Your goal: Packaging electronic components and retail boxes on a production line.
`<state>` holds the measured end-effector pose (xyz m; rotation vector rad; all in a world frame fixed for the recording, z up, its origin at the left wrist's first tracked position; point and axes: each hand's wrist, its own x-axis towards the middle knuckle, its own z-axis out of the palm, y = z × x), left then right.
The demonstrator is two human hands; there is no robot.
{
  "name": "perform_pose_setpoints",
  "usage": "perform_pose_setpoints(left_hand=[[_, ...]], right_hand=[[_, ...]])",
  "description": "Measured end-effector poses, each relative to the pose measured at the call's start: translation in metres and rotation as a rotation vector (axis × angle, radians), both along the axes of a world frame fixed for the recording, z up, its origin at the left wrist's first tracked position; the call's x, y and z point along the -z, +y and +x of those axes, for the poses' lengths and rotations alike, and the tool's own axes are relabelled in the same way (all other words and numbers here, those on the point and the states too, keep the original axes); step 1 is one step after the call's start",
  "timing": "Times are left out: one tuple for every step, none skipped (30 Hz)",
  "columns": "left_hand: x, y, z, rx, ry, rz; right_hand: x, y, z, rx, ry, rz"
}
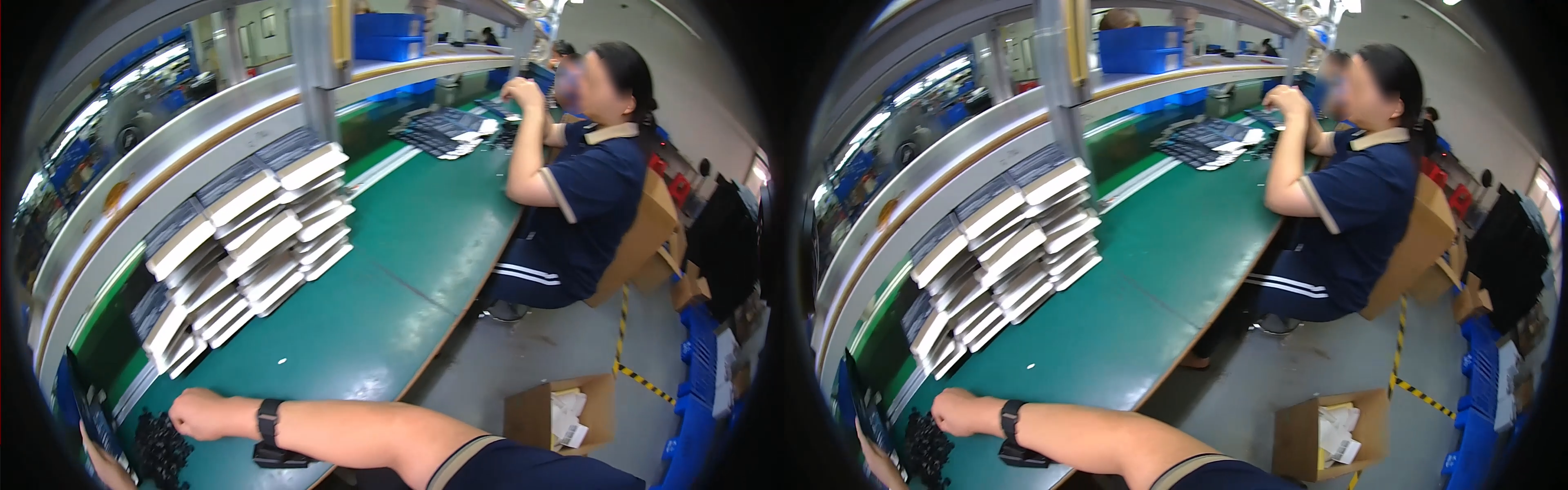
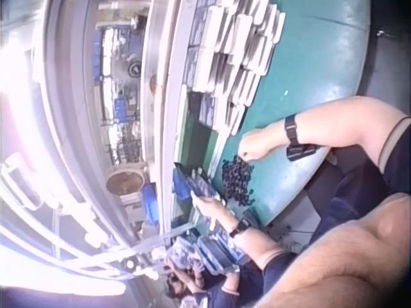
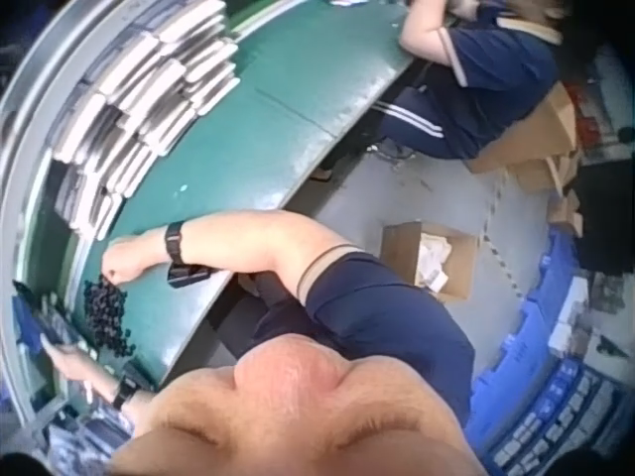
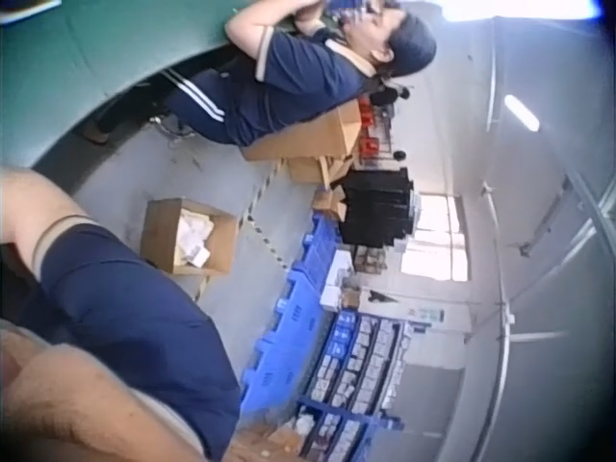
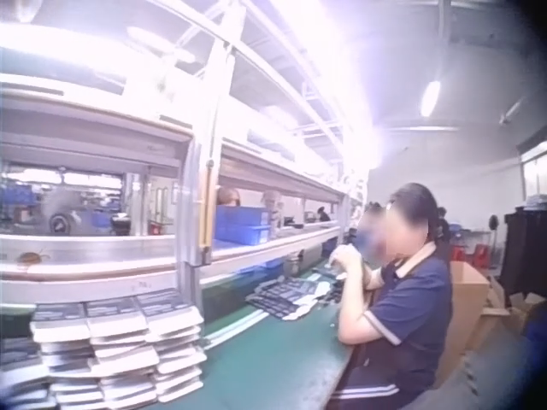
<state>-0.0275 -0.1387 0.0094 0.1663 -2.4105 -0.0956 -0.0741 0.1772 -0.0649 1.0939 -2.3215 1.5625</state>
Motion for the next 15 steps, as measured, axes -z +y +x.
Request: perform_pose_setpoints(left_hand=[[0.005,-0.026,-0.003,0.112,0.042,0.161],[0.002,-0.023,-0.001,0.116,0.076,0.17],[-0.002,-0.007,0.002,0.115,0.113,0.175],[0.001,0.0,0.001,0.195,0.155,0.263],[0.001,0.004,0.002,0.279,0.196,0.348],[0.001,0.018,0.004,0.291,0.204,0.376],[-0.001,0.032,0.007,0.311,0.21,0.407],[-0.004,0.039,0.011,0.357,0.219,0.467],[-0.006,0.044,0.014,0.384,0.236,0.539],[-0.005,0.039,0.015,0.434,0.237,0.671],[-0.004,0.032,0.016,0.483,0.239,0.802],[0.0,0.025,0.014,0.568,0.232,1.0],[0.001,0.019,0.013,0.654,0.223,1.199],[-0.001,0.031,0.014,0.735,0.194,1.375],[-0.001,0.037,0.013,0.705,0.178,1.419]], right_hand=[[-0.001,0.007,0.002,-0.018,-0.039,-0.023],[-0.006,0.008,0.002,-0.037,-0.067,-0.006],[-0.004,0.009,0.002,-0.028,-0.072,0.018],[-0.003,0.014,0.002,-0.022,-0.064,0.045],[-0.008,0.018,0.005,-0.02,-0.085,0.063],[-0.009,0.022,0.005,-0.021,-0.082,0.088],[-0.013,0.025,0.007,-0.033,-0.104,0.128],[-0.016,0.025,0.008,-0.04,-0.126,0.127],[-0.018,0.025,0.01,-0.041,-0.15,0.131],[-0.017,0.025,0.009,-0.05,-0.14,0.126],[-0.019,0.023,0.009,-0.068,-0.113,0.132],[-0.02,0.023,0.008,-0.083,-0.086,0.14],[-0.02,0.024,0.009,-0.092,-0.078,0.137],[-0.031,0.03,0.013,-0.139,-0.3,0.098],[-0.04,0.033,0.014,-0.186,-0.519,0.057]])
